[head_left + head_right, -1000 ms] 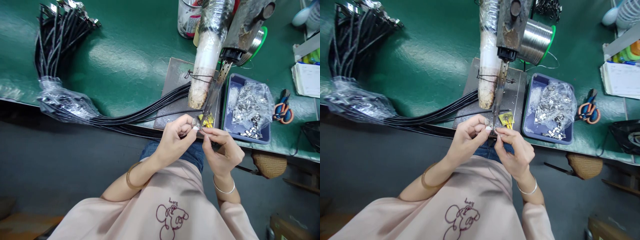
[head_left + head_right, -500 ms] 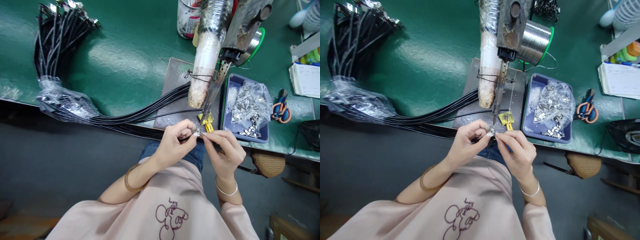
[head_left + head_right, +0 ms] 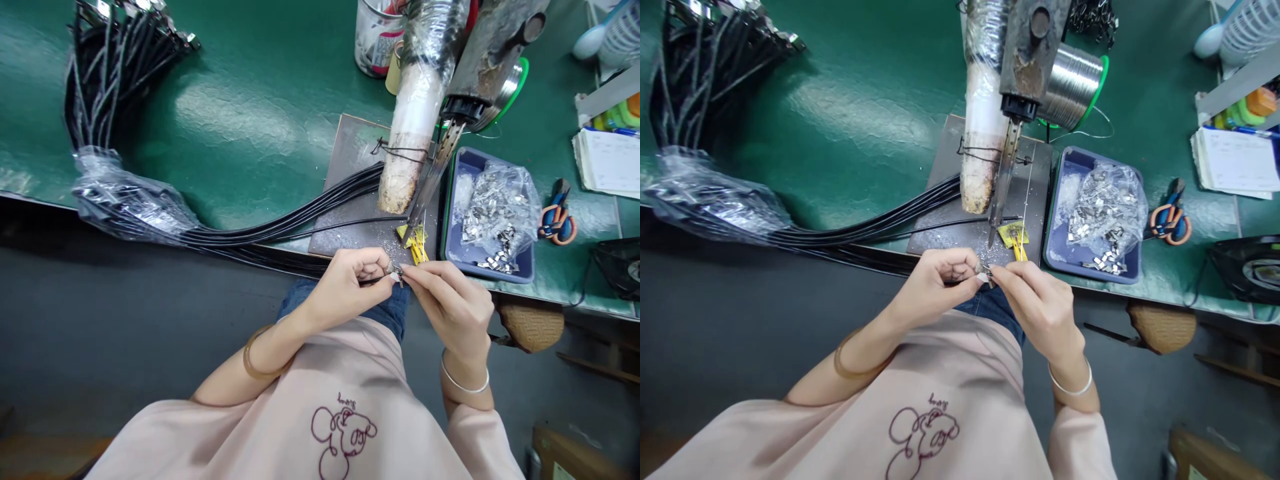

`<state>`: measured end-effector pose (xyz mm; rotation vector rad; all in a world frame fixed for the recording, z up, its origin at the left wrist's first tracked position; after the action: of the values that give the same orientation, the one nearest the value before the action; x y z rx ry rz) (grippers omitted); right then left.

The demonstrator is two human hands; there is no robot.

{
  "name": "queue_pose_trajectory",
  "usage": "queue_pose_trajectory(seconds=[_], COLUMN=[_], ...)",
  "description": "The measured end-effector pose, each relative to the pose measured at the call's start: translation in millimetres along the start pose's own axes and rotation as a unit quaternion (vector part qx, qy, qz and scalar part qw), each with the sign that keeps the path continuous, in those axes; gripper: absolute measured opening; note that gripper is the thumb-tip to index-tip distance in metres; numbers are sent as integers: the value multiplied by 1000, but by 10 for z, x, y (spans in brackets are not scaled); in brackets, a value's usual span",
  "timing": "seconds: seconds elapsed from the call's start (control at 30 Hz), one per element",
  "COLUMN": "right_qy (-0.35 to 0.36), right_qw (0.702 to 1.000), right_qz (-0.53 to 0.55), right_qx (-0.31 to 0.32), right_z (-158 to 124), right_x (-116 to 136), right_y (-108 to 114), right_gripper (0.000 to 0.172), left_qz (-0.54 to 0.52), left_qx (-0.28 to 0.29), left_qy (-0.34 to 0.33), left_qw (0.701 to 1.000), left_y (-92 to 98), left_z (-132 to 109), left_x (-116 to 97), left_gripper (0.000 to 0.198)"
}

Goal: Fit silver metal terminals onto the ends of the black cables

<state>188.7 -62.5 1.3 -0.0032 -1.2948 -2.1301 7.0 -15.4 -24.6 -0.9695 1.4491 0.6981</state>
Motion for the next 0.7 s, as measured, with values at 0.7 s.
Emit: queue_pose_trajectory(seconds=[0.7], right_qy=[-92], right_qw=[990], right_qz=[70], right_qx=[-76], right_z=[-38], right_x=[163], right_y=[-20], right_gripper=[24], left_qz=[-65], left_qx=[-50], left_qy=[-38], left_qw=[996], left_y=[24], left_z=[-52], left_x=[-7], left_gripper=[12])
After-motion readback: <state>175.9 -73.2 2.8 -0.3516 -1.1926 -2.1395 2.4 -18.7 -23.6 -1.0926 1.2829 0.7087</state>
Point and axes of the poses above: each hand's wrist, its own z-axis towards the middle knuckle, its own y-axis out of the back of the hand, x = y × z, the point moved 1 cm from there along z, towards the middle knuckle, and after that the axes turned 2 degrees about -x, right-handed, at the moved point
